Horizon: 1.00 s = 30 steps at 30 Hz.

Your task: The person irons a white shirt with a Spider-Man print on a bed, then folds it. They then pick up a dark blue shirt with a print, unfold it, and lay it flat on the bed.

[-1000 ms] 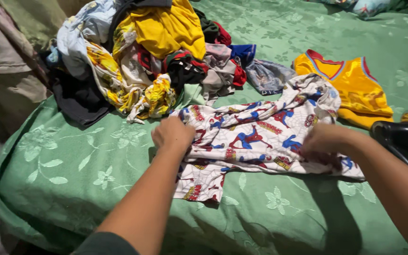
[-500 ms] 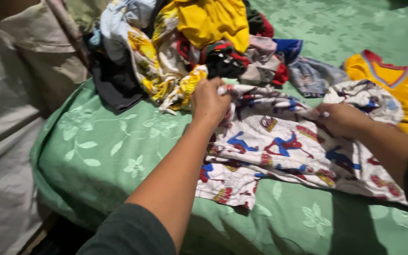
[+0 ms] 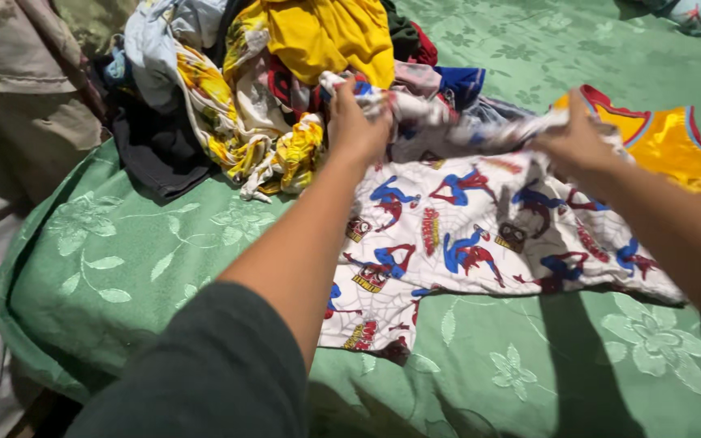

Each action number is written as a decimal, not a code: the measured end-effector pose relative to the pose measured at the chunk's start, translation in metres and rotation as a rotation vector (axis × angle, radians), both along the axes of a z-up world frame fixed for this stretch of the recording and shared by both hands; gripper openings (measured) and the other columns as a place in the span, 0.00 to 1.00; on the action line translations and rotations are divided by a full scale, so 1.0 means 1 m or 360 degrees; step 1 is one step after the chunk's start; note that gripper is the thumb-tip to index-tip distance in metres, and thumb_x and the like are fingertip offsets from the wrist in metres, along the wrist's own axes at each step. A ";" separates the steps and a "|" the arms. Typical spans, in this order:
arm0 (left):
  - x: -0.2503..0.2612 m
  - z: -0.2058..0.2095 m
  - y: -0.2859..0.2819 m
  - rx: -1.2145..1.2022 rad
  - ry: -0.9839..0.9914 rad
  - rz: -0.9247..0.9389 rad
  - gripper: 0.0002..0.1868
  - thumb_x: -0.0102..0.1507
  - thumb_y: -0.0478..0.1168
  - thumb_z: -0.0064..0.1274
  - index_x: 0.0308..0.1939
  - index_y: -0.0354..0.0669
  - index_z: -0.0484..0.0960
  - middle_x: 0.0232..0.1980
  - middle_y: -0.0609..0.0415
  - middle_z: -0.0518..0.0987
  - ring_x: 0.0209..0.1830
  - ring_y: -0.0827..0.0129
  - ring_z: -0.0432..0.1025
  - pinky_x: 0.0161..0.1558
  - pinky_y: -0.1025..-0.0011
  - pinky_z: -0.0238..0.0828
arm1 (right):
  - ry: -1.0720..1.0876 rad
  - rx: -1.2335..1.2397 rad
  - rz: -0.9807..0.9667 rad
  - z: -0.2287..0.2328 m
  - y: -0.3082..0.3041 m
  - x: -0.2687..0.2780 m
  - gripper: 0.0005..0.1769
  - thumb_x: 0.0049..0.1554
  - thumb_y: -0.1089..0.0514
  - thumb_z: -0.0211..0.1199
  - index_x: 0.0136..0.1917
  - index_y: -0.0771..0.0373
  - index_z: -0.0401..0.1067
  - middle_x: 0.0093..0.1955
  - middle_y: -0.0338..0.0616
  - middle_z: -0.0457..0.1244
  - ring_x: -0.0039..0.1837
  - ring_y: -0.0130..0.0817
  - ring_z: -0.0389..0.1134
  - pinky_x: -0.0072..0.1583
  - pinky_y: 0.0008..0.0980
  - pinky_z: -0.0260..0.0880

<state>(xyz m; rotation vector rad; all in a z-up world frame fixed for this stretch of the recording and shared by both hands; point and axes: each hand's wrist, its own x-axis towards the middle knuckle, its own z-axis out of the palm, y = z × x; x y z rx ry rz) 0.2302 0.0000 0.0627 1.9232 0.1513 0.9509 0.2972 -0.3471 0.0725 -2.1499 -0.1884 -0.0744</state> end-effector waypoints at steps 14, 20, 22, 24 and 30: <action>-0.186 -0.060 -0.087 0.0983 0.0871 -0.0057 0.41 0.65 0.63 0.45 0.76 0.45 0.60 0.78 0.39 0.56 0.79 0.46 0.47 0.77 0.44 0.26 | -0.1276 -0.0831 -0.0065 -0.118 -0.073 -0.164 0.19 0.64 0.53 0.55 0.65 0.62 0.72 0.68 0.61 0.61 0.70 0.60 0.63 0.71 0.51 0.62; -0.222 -0.034 -0.093 0.0981 0.0921 -0.0525 0.48 0.52 0.63 0.60 0.74 0.55 0.65 0.79 0.42 0.52 0.80 0.48 0.41 0.72 0.36 0.22 | -0.0441 -0.1352 -0.1173 -0.114 -0.133 -0.157 0.27 0.55 0.41 0.71 0.58 0.63 0.79 0.61 0.58 0.66 0.67 0.55 0.61 0.62 0.54 0.63; -0.225 -0.040 -0.096 0.0953 0.0789 -0.0638 0.46 0.49 0.55 0.65 0.71 0.56 0.67 0.79 0.43 0.55 0.78 0.47 0.43 0.69 0.29 0.25 | -0.0078 -0.1154 -0.1278 -0.110 -0.145 -0.145 0.29 0.50 0.40 0.76 0.54 0.64 0.80 0.59 0.58 0.67 0.67 0.55 0.60 0.62 0.53 0.63; -0.223 -0.056 -0.103 0.1054 0.0567 -0.0465 0.30 0.53 0.42 0.59 0.61 0.52 0.75 0.70 0.47 0.67 0.72 0.52 0.58 0.68 0.31 0.41 | 0.0192 -0.0780 -0.1262 -0.112 -0.163 -0.127 0.27 0.45 0.44 0.78 0.53 0.60 0.81 0.57 0.54 0.67 0.66 0.56 0.61 0.62 0.54 0.63; -0.208 -0.070 -0.101 0.1011 0.0233 -0.0158 0.15 0.54 0.27 0.52 0.40 0.48 0.85 0.45 0.50 0.81 0.49 0.53 0.76 0.52 0.55 0.72 | -0.0699 0.0144 -0.1407 -0.109 -0.195 -0.101 0.13 0.53 0.56 0.63 0.51 0.60 0.75 0.49 0.49 0.70 0.52 0.45 0.73 0.59 0.47 0.73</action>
